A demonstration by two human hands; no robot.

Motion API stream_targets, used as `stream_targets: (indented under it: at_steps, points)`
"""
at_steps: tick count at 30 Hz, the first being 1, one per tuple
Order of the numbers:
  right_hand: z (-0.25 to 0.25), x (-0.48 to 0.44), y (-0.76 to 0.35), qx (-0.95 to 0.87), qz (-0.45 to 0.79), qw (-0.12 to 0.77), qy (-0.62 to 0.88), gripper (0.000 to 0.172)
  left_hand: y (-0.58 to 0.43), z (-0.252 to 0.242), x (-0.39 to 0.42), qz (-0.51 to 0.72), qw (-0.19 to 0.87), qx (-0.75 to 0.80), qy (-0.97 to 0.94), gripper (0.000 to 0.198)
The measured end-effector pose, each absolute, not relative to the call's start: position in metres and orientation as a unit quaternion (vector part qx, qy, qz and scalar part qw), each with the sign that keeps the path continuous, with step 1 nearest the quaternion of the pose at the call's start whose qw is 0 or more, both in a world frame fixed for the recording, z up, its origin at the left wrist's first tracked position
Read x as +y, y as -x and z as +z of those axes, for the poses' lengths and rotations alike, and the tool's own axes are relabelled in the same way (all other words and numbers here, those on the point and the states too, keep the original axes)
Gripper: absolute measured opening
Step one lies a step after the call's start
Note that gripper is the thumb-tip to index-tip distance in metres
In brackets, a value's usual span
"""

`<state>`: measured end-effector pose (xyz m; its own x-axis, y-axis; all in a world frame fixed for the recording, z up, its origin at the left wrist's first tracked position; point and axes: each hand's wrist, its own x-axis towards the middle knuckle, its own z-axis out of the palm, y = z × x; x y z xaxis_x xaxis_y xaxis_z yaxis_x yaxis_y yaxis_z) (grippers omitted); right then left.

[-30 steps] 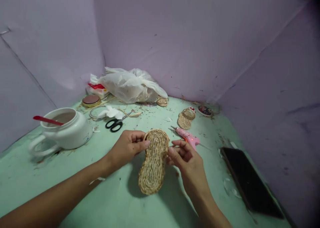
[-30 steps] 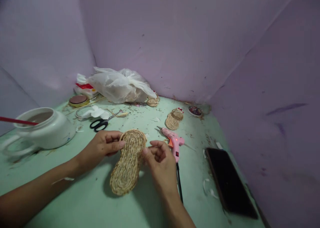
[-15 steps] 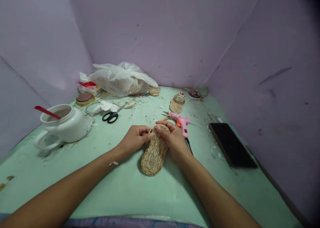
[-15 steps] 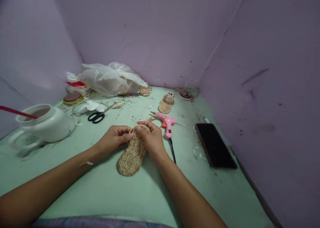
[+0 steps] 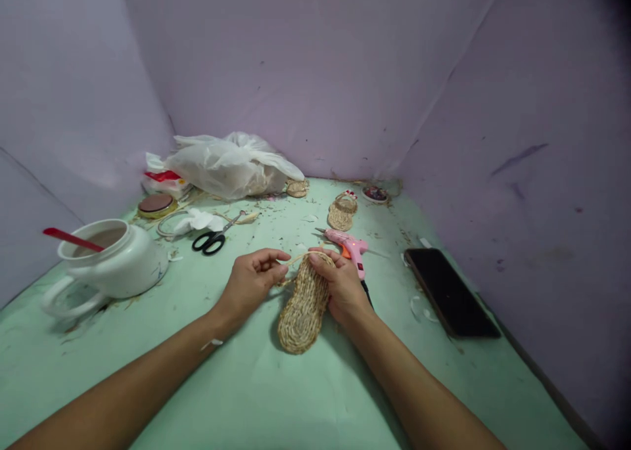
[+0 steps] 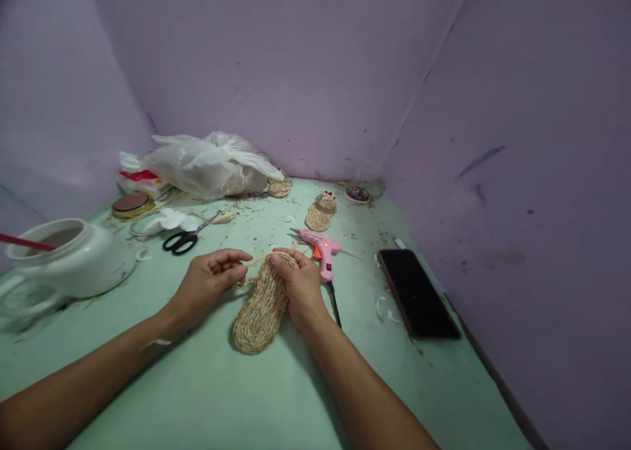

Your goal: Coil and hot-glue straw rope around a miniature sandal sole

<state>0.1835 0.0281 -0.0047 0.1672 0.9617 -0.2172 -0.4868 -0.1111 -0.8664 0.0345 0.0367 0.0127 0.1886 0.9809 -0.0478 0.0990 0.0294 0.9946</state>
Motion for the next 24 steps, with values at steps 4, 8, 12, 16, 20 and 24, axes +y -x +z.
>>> stream_targets:
  at_steps: [4,8,12,16,20,24]
  points:
    - [-0.002,0.027,-0.182,-0.244,0.599,0.626,0.435,0.032,-0.033,0.015,0.031,0.399,0.460,0.482,-0.630,0.022]
    - [-0.001,0.025,-0.184,-0.244,0.593,0.636,0.430,0.030,-0.030,0.017,0.028,0.360,0.422,0.476,-0.682,0.025]
    - [0.000,0.024,-0.185,-0.247,0.583,0.646,0.427,0.028,-0.031,0.019,0.028,0.359,0.440,0.474,-0.673,0.027]
    - [0.000,0.023,-0.183,-0.245,0.583,0.646,0.428,0.030,-0.032,0.022,0.029,0.400,0.438,0.498,-0.633,0.021]
    - [0.000,0.022,-0.181,-0.244,0.592,0.635,0.431,0.030,-0.030,0.025,0.030,0.426,0.389,0.519,-0.631,0.013]
    - [0.002,0.020,-0.181,-0.253,0.598,0.627,0.430,0.029,-0.026,0.028,0.030,0.448,0.339,0.512,-0.650,0.012]
